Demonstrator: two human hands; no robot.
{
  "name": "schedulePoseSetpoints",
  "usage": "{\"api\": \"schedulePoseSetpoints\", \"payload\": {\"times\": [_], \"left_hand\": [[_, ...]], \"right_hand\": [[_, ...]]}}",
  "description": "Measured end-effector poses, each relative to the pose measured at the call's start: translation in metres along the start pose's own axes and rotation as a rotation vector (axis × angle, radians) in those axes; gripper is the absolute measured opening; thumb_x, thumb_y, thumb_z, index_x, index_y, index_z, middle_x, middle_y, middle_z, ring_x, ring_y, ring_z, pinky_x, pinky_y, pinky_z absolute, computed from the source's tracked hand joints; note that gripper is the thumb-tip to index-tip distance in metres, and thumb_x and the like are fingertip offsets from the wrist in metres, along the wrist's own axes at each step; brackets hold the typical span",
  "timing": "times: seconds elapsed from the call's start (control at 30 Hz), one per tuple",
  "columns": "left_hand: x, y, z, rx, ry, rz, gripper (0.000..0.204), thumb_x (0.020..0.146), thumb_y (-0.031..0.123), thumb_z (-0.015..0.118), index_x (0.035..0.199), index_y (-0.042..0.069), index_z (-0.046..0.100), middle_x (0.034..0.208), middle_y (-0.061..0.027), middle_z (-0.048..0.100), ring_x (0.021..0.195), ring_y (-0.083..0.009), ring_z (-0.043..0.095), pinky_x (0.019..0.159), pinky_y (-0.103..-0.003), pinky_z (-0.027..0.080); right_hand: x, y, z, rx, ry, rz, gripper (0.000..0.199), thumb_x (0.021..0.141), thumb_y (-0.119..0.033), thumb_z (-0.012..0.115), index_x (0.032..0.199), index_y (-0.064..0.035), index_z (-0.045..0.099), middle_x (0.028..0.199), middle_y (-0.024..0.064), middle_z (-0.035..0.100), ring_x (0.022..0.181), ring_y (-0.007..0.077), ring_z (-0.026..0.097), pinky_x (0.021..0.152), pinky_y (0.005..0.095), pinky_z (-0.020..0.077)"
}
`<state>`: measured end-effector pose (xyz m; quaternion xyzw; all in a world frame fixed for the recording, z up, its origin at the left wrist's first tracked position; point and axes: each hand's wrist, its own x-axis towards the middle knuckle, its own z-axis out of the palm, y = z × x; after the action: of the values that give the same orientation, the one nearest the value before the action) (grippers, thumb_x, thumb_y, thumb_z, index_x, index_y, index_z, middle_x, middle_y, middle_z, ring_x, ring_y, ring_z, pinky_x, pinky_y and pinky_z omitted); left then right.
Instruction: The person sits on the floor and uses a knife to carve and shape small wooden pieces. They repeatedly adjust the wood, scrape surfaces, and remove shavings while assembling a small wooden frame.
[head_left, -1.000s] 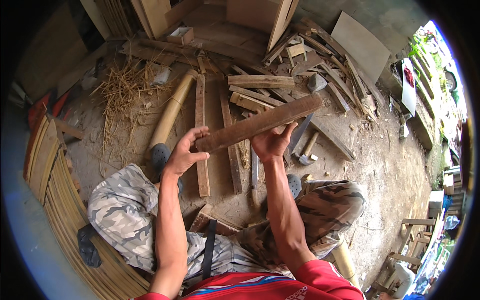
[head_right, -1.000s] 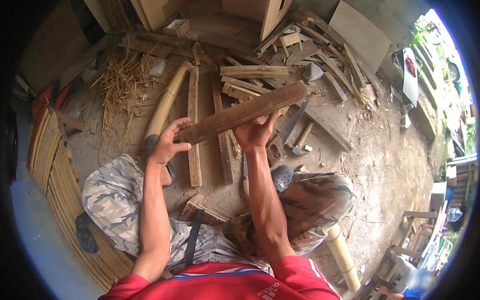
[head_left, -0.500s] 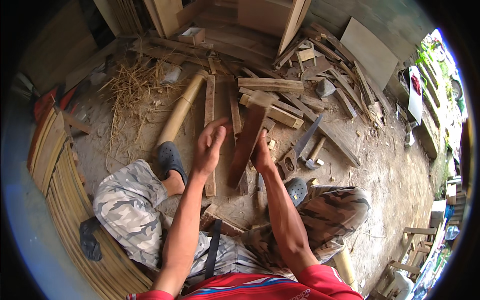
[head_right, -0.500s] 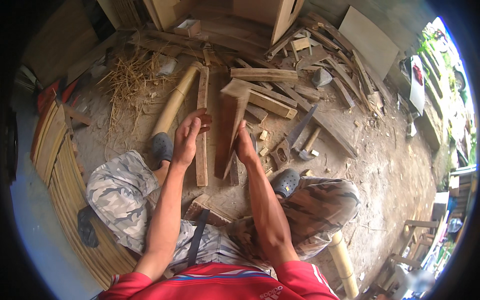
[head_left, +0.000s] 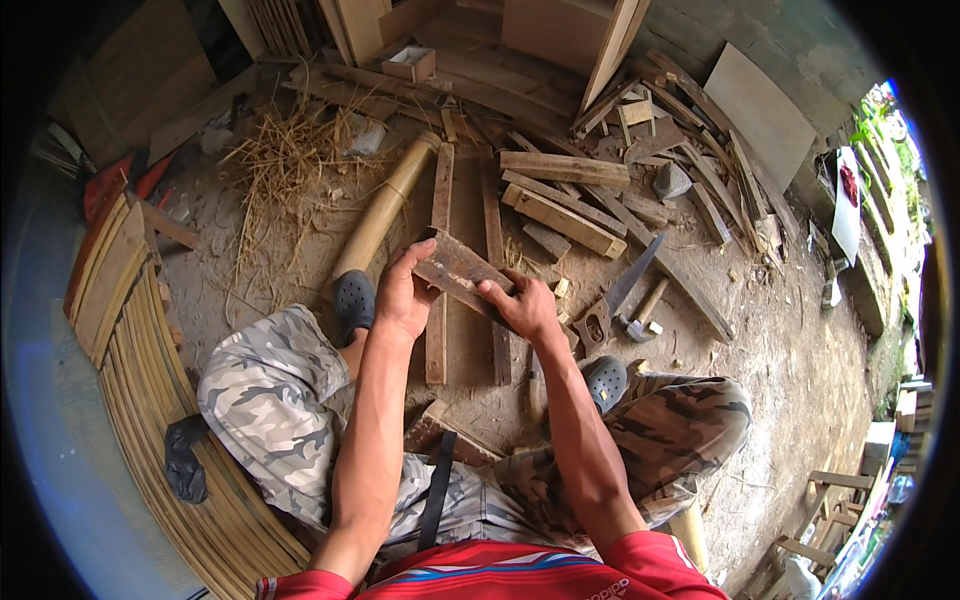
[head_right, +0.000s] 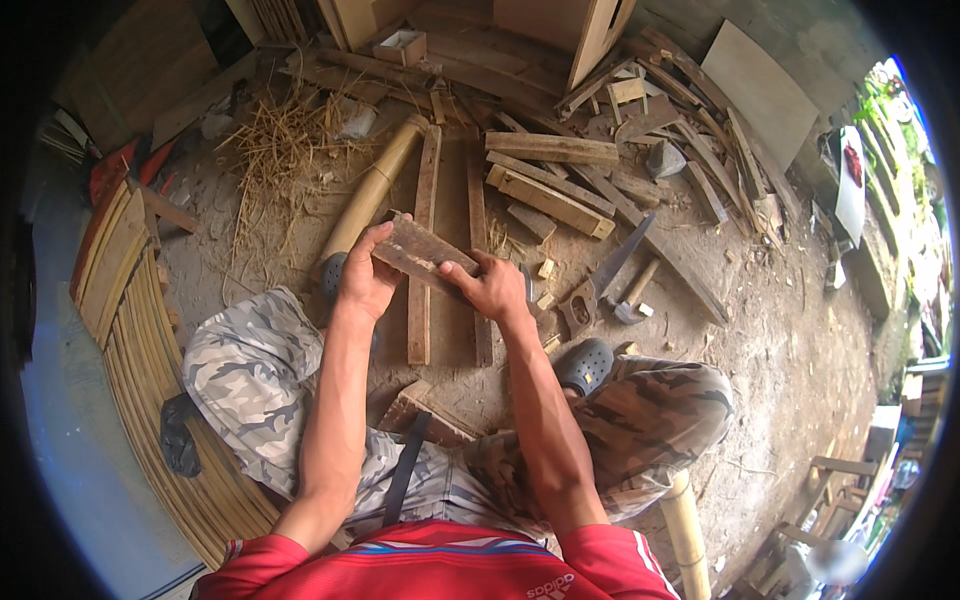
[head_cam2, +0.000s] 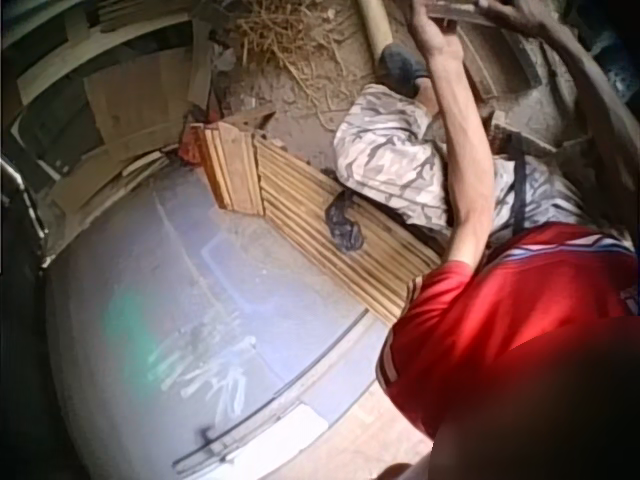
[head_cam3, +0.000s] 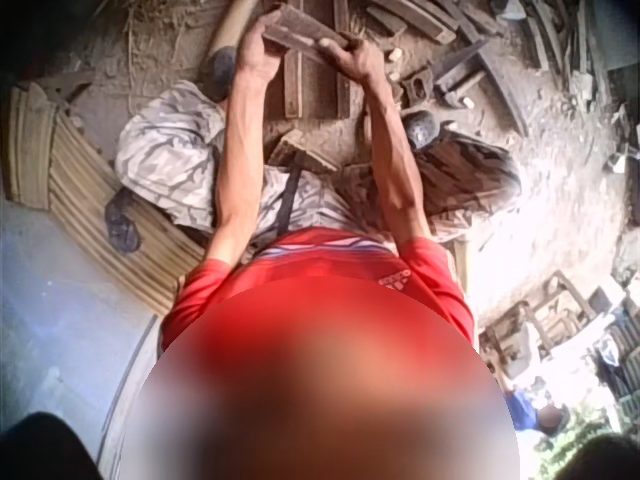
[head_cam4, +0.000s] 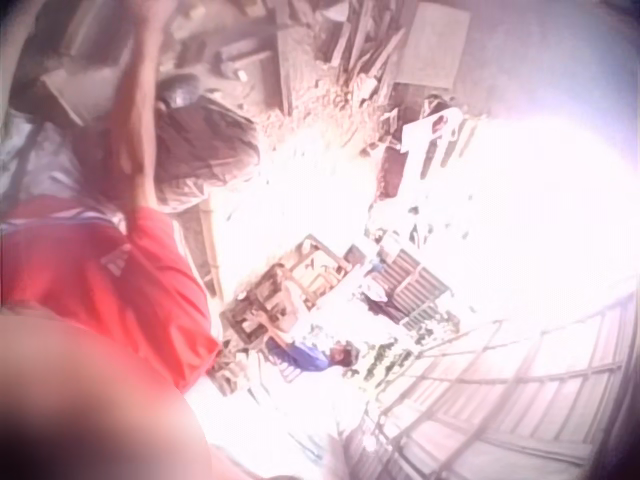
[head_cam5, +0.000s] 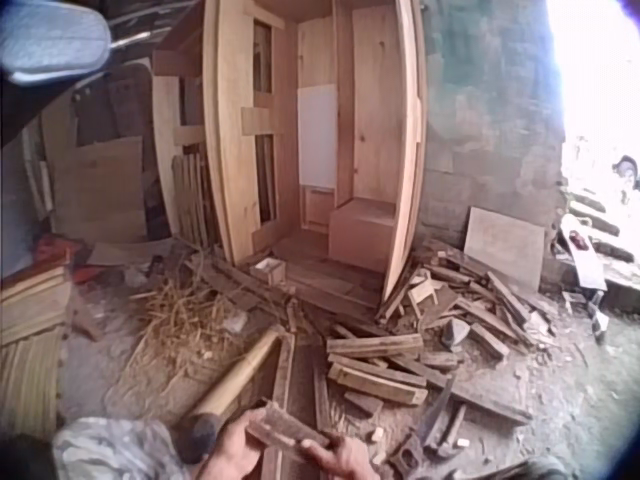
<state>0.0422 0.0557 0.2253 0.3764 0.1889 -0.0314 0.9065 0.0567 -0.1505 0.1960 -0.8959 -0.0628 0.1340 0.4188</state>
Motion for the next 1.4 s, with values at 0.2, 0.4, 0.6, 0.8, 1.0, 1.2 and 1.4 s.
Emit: {"api": "schedulePoseSetpoints", "payload": {"times": [0.2,0.4,0.6,0.8,1.0,1.2,1.4], "left_hand": [[0.016,-0.017,-0.031,0.164,0.246,-0.036,0.026,0.097,0.035,0.063,0.103,0.010,0.070,0.097,-0.0041,0.070,0.091,-0.0158,0.065,0.079,-0.034,0.053],[0.020,-0.058,-0.091,0.758,0.349,-0.223,0.053,0.088,0.060,0.064,0.089,0.008,0.073,0.088,-0.0067,0.071,0.076,-0.0177,0.069,0.065,-0.032,0.053],[0.017,-0.144,-0.131,1.193,0.352,-0.312,0.105,0.072,0.077,0.066,0.129,-0.011,0.055,0.132,-0.0308,0.056,0.125,-0.0366,0.055,0.102,-0.043,0.045],[0.010,-0.187,-0.175,1.144,0.530,-0.394,0.094,0.078,0.070,0.065,0.128,-0.008,0.057,0.132,-0.0281,0.058,0.123,-0.0374,0.057,0.101,-0.042,0.047],[0.007,-0.157,-0.194,1.186,0.556,-0.225,0.064,0.081,0.061,0.069,0.109,0.004,0.071,0.106,-0.0168,0.072,0.100,-0.0288,0.068,0.086,-0.038,0.052],[0.015,-0.148,-0.202,1.187,0.489,-0.114,0.069,0.077,0.068,0.067,0.107,0.007,0.073,0.105,-0.0211,0.071,0.100,-0.0343,0.068,0.087,-0.040,0.053],[0.000,-0.168,-0.203,1.347,0.702,-0.196,0.091,0.077,0.080,0.056,0.125,0.003,0.066,0.118,-0.0235,0.067,0.115,-0.0382,0.062,0.098,-0.043,0.049]], "right_hand": [[0.006,0.016,-0.006,-0.135,-0.096,0.020,0.080,0.077,-0.079,0.057,0.100,-0.0039,0.075,0.079,0.0218,0.070,0.083,0.0383,0.070,0.077,0.0454,0.0533],[-0.002,0.041,0.012,-0.307,-0.384,0.284,0.091,0.071,-0.087,0.055,0.097,-0.0034,0.076,0.093,0.0247,0.072,0.095,0.0378,0.070,0.085,0.0450,0.0527],[-0.020,0.081,0.047,-0.431,-0.477,0.284,0.094,0.071,-0.089,0.052,0.103,-0.0036,0.075,0.099,0.0218,0.072,0.100,0.0352,0.070,0.087,0.0439,0.0529],[-0.027,0.153,0.064,-0.471,0.062,0.213,0.068,0.081,-0.064,0.065,0.118,-0.0075,0.069,0.120,0.0192,0.065,0.119,0.0357,0.057,0.103,0.0450,0.0432],[-0.034,0.228,0.050,-0.085,0.439,0.855,0.095,0.074,-0.058,0.078,0.144,-0.0073,0.040,0.145,0.0188,0.045,0.132,0.0383,0.044,0.106,0.0521,0.0392],[-0.044,0.255,0.074,1.209,0.306,1.111,0.074,0.082,-0.051,0.077,0.140,-0.0150,0.048,0.146,0.0116,0.043,0.118,0.0340,0.053,0.094,0.0491,0.0477],[-0.043,0.264,0.084,1.152,0.340,1.035,0.055,0.084,-0.043,0.077,0.127,-0.0144,0.059,0.134,0.0107,0.053,0.108,0.0297,0.058,0.089,0.0454,0.0514]]}}
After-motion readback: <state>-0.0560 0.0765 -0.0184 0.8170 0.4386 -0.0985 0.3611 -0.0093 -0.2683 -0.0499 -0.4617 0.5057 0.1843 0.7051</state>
